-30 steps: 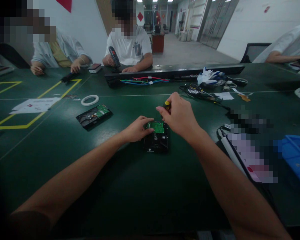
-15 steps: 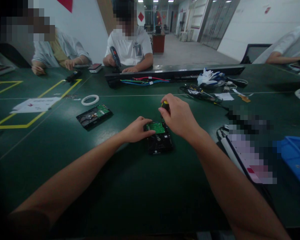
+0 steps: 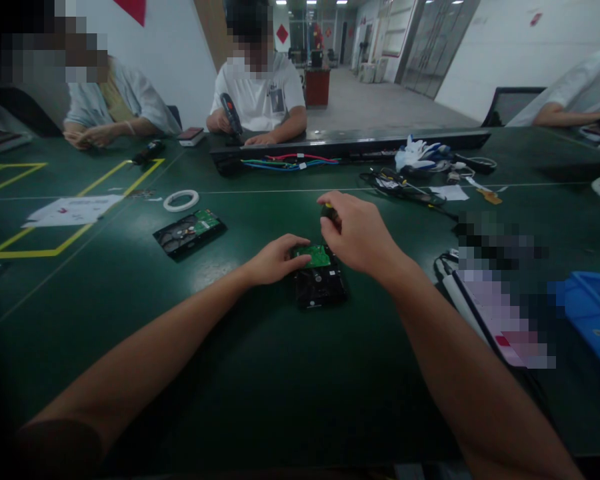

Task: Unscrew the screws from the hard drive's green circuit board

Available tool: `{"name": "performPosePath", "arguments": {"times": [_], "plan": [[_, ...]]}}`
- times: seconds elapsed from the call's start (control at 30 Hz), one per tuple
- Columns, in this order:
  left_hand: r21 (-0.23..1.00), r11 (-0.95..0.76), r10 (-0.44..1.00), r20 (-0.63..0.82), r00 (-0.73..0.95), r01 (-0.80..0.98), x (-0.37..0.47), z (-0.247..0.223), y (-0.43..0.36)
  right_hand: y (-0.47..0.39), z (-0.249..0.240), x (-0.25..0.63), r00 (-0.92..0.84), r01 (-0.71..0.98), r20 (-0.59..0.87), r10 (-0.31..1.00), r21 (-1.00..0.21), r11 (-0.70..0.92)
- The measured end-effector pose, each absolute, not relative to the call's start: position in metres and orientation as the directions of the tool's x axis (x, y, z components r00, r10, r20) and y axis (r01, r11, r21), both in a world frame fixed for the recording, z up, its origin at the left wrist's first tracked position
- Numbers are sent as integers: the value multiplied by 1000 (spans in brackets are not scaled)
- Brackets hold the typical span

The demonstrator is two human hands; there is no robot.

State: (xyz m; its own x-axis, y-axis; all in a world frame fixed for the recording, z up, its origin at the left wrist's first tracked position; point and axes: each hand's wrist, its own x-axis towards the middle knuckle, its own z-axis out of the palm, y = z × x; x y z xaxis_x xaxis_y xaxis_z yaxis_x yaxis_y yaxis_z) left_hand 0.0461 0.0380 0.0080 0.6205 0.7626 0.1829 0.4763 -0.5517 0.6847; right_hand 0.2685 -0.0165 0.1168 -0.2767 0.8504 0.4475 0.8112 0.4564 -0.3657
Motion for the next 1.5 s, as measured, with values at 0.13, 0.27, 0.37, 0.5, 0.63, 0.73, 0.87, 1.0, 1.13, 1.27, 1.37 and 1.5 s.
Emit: {"name": "performPosePath", "arguments": {"times": [0.13, 0.27, 0.37, 0.5, 0.63, 0.73, 0.87, 1.0, 1.13, 1.27, 1.37, 1.5], "plan": [[777, -433, 808, 110, 579, 457, 45, 4, 40, -14, 114, 269, -277, 835, 484, 830, -306, 457], [852, -299, 828, 8, 560, 429, 45, -1, 43, -10, 111, 270, -276, 851, 528, 803, -254, 460], [885, -234, 839, -26, 544, 402, 45, -4, 45, -10, 112, 270, -283, 850, 518, 807, -254, 461], [914, -193, 840, -35, 542, 358, 45, -8, 48, -13, 114, 270, -288, 857, 498, 818, -246, 452], [921, -173, 861, -31, 508, 348, 46, -9, 49, -14, 114, 269, -278, 878, 515, 811, -208, 432], [917, -167, 870, -36, 492, 363, 46, -10, 49, -14, 114, 269, -275, 885, 523, 807, -191, 426], [914, -176, 869, -31, 494, 367, 46, -11, 50, -17, 116, 267, -257, 897, 529, 809, -182, 404], [913, -176, 873, -27, 487, 367, 47, -7, 48, -18, 120, 266, -270, 886, 527, 805, -190, 422], [895, -144, 882, -77, 465, 422, 48, 0, 45, -17, 120, 267, -283, 866, 525, 803, -221, 449], [898, -109, 893, -100, 440, 425, 49, 1, 46, -15, 118, 269, -297, 847, 523, 799, -243, 474], [893, -101, 892, -115, 437, 439, 48, -1, 50, -13, 117, 271, -300, 838, 525, 796, -253, 483], [884, -119, 891, -106, 441, 452, 47, -2, 51, -13, 116, 271, -304, 837, 526, 794, -250, 486]]}}
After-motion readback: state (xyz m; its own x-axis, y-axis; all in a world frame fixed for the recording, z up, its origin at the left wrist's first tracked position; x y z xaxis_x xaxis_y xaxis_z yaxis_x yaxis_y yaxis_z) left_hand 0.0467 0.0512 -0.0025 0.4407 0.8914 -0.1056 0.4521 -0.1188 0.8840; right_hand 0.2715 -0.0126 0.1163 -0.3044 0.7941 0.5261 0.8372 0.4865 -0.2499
